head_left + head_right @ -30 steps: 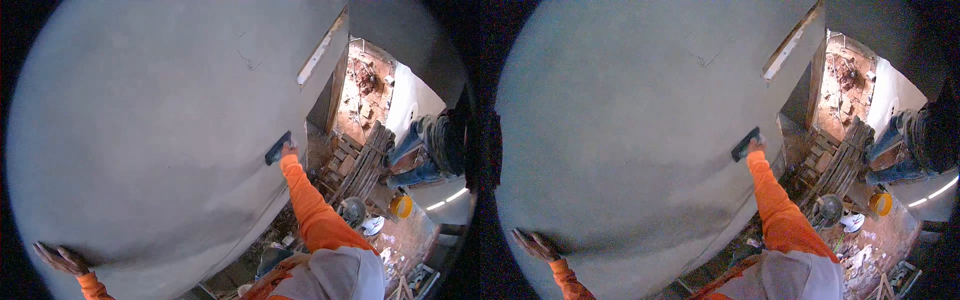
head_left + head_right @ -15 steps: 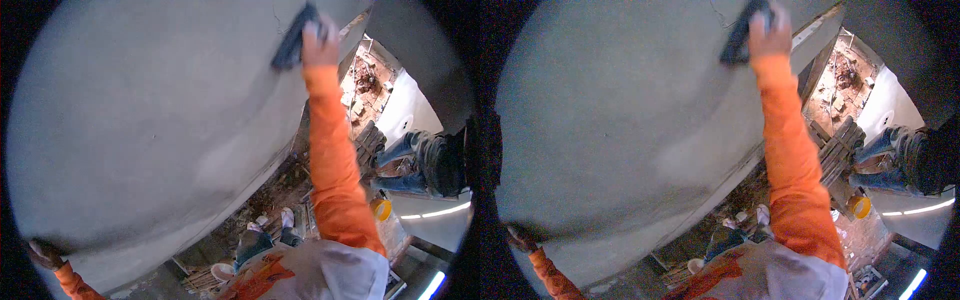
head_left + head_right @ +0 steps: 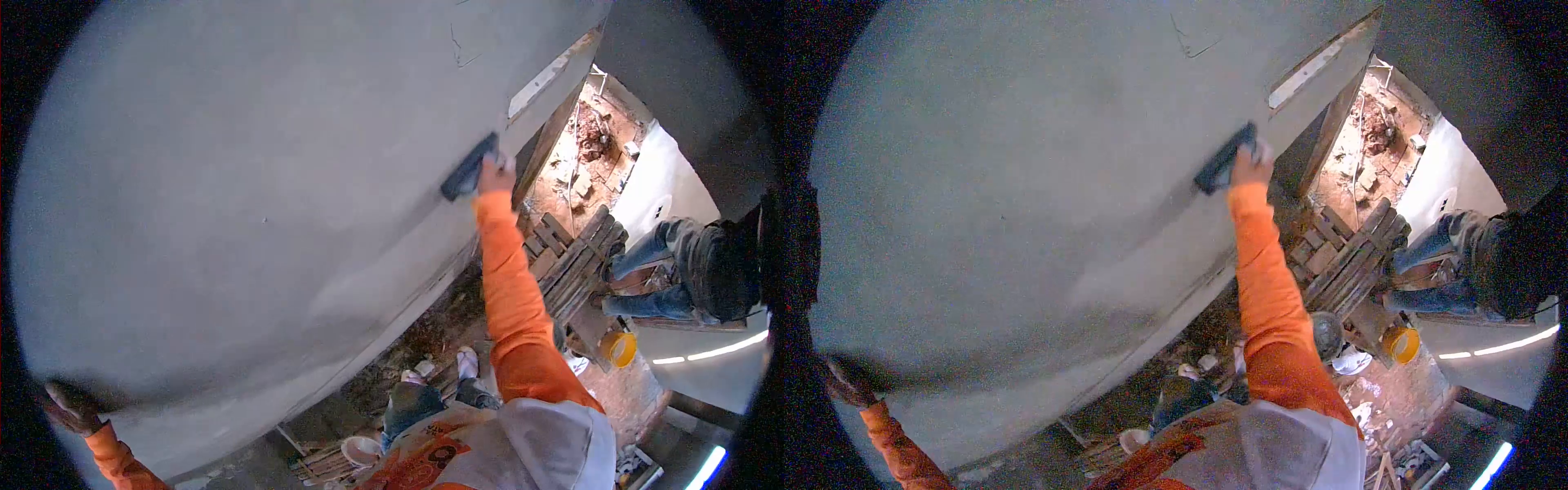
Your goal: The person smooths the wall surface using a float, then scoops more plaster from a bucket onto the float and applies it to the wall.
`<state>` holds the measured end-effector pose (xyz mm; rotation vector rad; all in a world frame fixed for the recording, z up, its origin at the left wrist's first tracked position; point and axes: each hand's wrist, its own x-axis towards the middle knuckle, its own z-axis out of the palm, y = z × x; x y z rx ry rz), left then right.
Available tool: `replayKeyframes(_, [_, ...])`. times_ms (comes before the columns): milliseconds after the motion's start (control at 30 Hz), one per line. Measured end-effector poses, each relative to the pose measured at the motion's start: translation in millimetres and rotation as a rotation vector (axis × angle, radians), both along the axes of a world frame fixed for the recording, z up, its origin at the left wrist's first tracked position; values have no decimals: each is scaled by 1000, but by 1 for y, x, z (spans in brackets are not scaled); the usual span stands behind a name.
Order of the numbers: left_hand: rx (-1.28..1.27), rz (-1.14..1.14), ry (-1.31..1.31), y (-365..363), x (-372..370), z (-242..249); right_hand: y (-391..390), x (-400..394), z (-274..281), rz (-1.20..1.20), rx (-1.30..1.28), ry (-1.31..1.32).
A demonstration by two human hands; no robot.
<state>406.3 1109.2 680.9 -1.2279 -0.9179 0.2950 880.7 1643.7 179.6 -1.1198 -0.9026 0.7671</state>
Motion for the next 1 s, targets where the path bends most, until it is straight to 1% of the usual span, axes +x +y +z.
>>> replayKeyframes(33, [-55, -30, 62, -6, -8, -3, 11, 7, 34, -47, 95, -78])
replayKeyframes(67, [-42, -1, 52, -15, -18, -3, 23, 11, 74, -154, 219, -174])
replayKeyframes(100, [-18, 33, 21, -24, -28, -3, 23, 18, 127, -54, 220, -99])
replayKeyframes(133, [0, 62, -24, -33, -37, -2, 3, 24, 197, 8, 312, -201])
replayKeyframes(167, [4, 80, -52, -38, -46, -1, 11, 37, 236, -54, 304, -635])
replayKeyframes(233, [5, 104, -83, -46, -57, 0, 23, 46, 270, -110, 283, -1075])
replayKeyframes(300, [10, 120, -97, -48, -62, -2, 23, 38, 285, -136, 523, -462])
replayKeyframes(333, [16, 119, -95, -51, -64, -2, 22, 35, 263, -160, 522, -463])
replayKeyframes(367, [25, 127, -100, -53, -66, -3, 18, 26, 222, -184, 526, -462])
replayKeyframes(433, [26, 137, -117, -57, -68, -3, 5, 10, 109, 14, 221, -150])
replayKeyframes(467, [30, 146, -130, -57, -70, -3, -16, 3, 58, -16, 59, -198])
replayKeyframes(500, [40, 153, -142, -59, -72, -3, -14, -6, -28, -75, 44, -242])
replayKeyframes(533, [48, 155, -149, -60, -72, -2, -27, -12, -81, -92, 60, -298])
replayKeyframes(567, [54, 154, -153, -55, -73, 2, -36, -18, -137, 6, -173, -195])
replayKeyframes(633, [84, 147, -152, -40, -63, 4, -37, -10, -160, 93, -392, -80])
replayKeyframes(700, [79, 94, -81, -8, -19, 4, -18, 12, -121, -109, 1, -244])
replayKeyframes(733, [64, 70, -30, 11, 9, 4, 2, 29, -80, -111, -2, -254])
replayKeyframes(767, [17, -2, 10, 35, 38, 4, 21, 42, -29, 11, -22, 51])
replayKeyframes(833, [-43, -78, 50, 48, 50, 4, 61, 72, 54, -61, 93, -236])
replayKeyframes(867, [17, -63, -82, 44, 47, 2, 85, 82, 79, -53, 209, -257])
replayKeyframes(900, [48, -55, -149, 43, 47, 1, 96, 89, 111, -76, 240, -317])
replayKeyframes(933, [81, -47, -215, 42, 46, 0, 100, 89, 130, -99, 272, -375])
replayKeyframes(1000, [86, -11, -157, 39, 43, 0, 95, 80, 128, -104, 318, -397])
